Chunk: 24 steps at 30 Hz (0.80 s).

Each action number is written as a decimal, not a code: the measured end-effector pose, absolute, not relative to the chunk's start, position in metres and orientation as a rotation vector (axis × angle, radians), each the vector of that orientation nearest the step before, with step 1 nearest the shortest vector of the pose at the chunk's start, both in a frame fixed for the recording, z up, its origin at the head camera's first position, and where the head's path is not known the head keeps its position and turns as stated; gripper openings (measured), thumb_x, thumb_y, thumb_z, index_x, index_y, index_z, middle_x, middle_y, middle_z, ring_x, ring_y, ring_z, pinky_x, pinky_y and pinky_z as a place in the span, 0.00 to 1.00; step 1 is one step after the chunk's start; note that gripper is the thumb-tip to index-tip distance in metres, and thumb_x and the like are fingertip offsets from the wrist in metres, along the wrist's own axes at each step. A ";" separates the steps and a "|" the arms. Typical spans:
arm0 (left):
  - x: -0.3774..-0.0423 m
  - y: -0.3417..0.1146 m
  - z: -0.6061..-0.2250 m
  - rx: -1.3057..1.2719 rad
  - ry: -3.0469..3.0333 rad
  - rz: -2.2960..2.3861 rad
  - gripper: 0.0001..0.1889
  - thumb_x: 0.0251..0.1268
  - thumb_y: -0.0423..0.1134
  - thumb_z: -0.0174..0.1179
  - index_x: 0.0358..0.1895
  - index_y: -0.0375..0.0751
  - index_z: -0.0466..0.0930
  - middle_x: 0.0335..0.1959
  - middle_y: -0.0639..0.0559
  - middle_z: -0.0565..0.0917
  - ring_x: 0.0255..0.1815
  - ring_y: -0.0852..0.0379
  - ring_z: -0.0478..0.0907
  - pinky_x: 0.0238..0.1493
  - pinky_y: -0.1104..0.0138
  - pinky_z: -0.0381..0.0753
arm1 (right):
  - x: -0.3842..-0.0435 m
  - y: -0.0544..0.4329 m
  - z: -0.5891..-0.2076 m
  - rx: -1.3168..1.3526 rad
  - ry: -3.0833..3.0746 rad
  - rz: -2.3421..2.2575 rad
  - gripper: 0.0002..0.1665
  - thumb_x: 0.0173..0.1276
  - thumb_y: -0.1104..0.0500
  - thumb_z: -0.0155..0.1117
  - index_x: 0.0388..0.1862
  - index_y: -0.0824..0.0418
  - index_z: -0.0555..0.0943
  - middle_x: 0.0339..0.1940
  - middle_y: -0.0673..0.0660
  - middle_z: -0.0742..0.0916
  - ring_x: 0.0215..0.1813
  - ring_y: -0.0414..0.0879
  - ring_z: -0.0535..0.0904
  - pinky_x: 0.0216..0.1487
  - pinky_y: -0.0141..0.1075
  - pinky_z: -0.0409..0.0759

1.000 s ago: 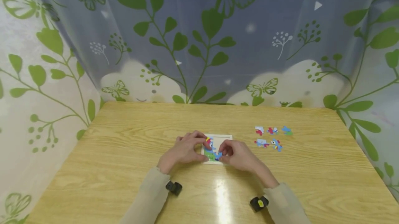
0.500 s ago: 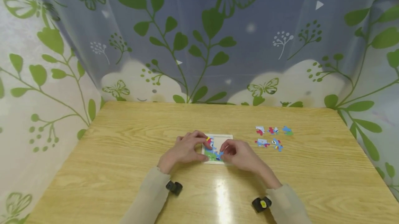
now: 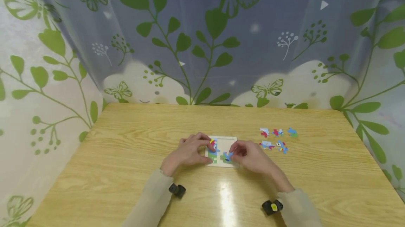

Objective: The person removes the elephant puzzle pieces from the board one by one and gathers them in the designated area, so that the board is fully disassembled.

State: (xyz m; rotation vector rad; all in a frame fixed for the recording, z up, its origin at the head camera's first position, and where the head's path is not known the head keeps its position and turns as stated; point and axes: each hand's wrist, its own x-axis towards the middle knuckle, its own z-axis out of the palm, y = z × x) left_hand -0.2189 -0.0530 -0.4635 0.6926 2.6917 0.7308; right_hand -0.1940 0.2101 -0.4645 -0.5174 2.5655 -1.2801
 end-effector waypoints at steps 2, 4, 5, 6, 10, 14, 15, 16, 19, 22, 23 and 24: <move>-0.219 -0.053 -0.464 0.691 2.693 0.730 0.12 0.61 0.54 0.72 0.47 0.66 0.85 0.69 0.60 0.73 0.70 0.47 0.67 0.67 0.42 0.58 | -0.194 0.214 -0.465 -0.512 2.580 -1.284 0.04 0.69 0.63 0.68 0.41 0.57 0.83 0.33 0.52 0.85 0.34 0.39 0.78 0.35 0.31 0.78; -0.219 -0.053 -0.463 0.691 2.693 0.730 0.12 0.62 0.54 0.72 0.47 0.66 0.85 0.70 0.60 0.73 0.71 0.47 0.67 0.67 0.43 0.58 | -0.194 0.218 -0.465 -0.516 2.590 -1.290 0.04 0.69 0.63 0.68 0.42 0.57 0.83 0.33 0.52 0.85 0.34 0.39 0.78 0.35 0.31 0.78; -0.218 -0.053 -0.463 0.691 2.692 0.732 0.12 0.62 0.53 0.72 0.47 0.66 0.85 0.70 0.60 0.72 0.71 0.47 0.67 0.67 0.42 0.58 | -0.193 0.220 -0.464 -0.520 2.598 -1.292 0.04 0.69 0.64 0.68 0.42 0.58 0.83 0.33 0.52 0.85 0.34 0.39 0.78 0.35 0.31 0.78; -0.218 -0.053 -0.463 0.692 2.691 0.734 0.12 0.62 0.53 0.72 0.47 0.66 0.85 0.70 0.60 0.72 0.71 0.47 0.67 0.67 0.43 0.58 | -0.193 0.222 -0.464 -0.522 2.604 -1.293 0.04 0.70 0.64 0.68 0.42 0.58 0.83 0.33 0.52 0.85 0.34 0.39 0.78 0.35 0.31 0.78; -0.217 -0.053 -0.461 0.698 2.684 0.739 0.11 0.62 0.53 0.72 0.47 0.65 0.85 0.70 0.60 0.72 0.71 0.47 0.67 0.66 0.43 0.58 | -0.191 0.230 -0.463 -0.506 2.621 -1.295 0.04 0.70 0.63 0.68 0.42 0.58 0.83 0.33 0.52 0.85 0.33 0.38 0.78 0.34 0.31 0.78; -0.217 -0.053 -0.461 0.697 2.678 0.746 0.11 0.62 0.52 0.72 0.47 0.65 0.85 0.70 0.60 0.72 0.70 0.47 0.67 0.67 0.42 0.58 | -0.189 0.238 -0.460 -0.482 2.652 -1.299 0.05 0.70 0.61 0.69 0.42 0.58 0.83 0.33 0.52 0.85 0.34 0.38 0.78 0.35 0.31 0.78; -0.217 -0.053 -0.461 0.696 2.677 0.748 0.11 0.62 0.52 0.72 0.47 0.65 0.85 0.70 0.60 0.72 0.70 0.47 0.67 0.67 0.42 0.58 | -0.188 0.240 -0.460 -0.479 2.657 -1.301 0.05 0.70 0.61 0.69 0.43 0.58 0.83 0.33 0.52 0.85 0.34 0.38 0.78 0.35 0.31 0.78; -0.217 -0.053 -0.460 0.695 2.675 0.750 0.11 0.62 0.52 0.72 0.47 0.65 0.85 0.70 0.60 0.72 0.70 0.47 0.67 0.67 0.42 0.58 | -0.188 0.243 -0.460 -0.476 2.661 -1.304 0.05 0.70 0.61 0.69 0.43 0.58 0.83 0.33 0.53 0.85 0.34 0.38 0.78 0.34 0.31 0.78; -0.216 -0.053 -0.461 0.693 2.671 0.757 0.11 0.62 0.52 0.72 0.47 0.65 0.85 0.70 0.60 0.72 0.71 0.48 0.67 0.67 0.42 0.57 | -0.187 0.250 -0.460 -0.471 2.670 -1.312 0.05 0.71 0.60 0.69 0.44 0.59 0.83 0.34 0.53 0.86 0.34 0.38 0.78 0.35 0.31 0.78; -0.216 -0.053 -0.461 0.690 2.669 0.760 0.11 0.62 0.52 0.72 0.47 0.65 0.85 0.70 0.60 0.72 0.71 0.48 0.67 0.68 0.42 0.57 | -0.186 0.257 -0.459 -0.464 2.685 -1.309 0.06 0.71 0.60 0.68 0.45 0.60 0.83 0.34 0.53 0.86 0.34 0.37 0.79 0.36 0.31 0.78; -0.216 -0.053 -0.461 0.689 2.668 0.760 0.11 0.63 0.52 0.72 0.47 0.65 0.85 0.70 0.60 0.72 0.71 0.48 0.67 0.68 0.42 0.57 | -0.186 0.259 -0.459 -0.462 2.695 -1.307 0.06 0.71 0.60 0.68 0.45 0.60 0.83 0.34 0.53 0.86 0.34 0.37 0.79 0.36 0.31 0.78; -0.216 -0.053 -0.461 0.688 2.667 0.760 0.11 0.63 0.52 0.72 0.47 0.65 0.85 0.70 0.60 0.72 0.71 0.47 0.67 0.68 0.42 0.57 | -0.185 0.261 -0.459 -0.463 2.705 -1.303 0.06 0.71 0.61 0.68 0.45 0.60 0.83 0.34 0.53 0.87 0.34 0.37 0.79 0.36 0.31 0.79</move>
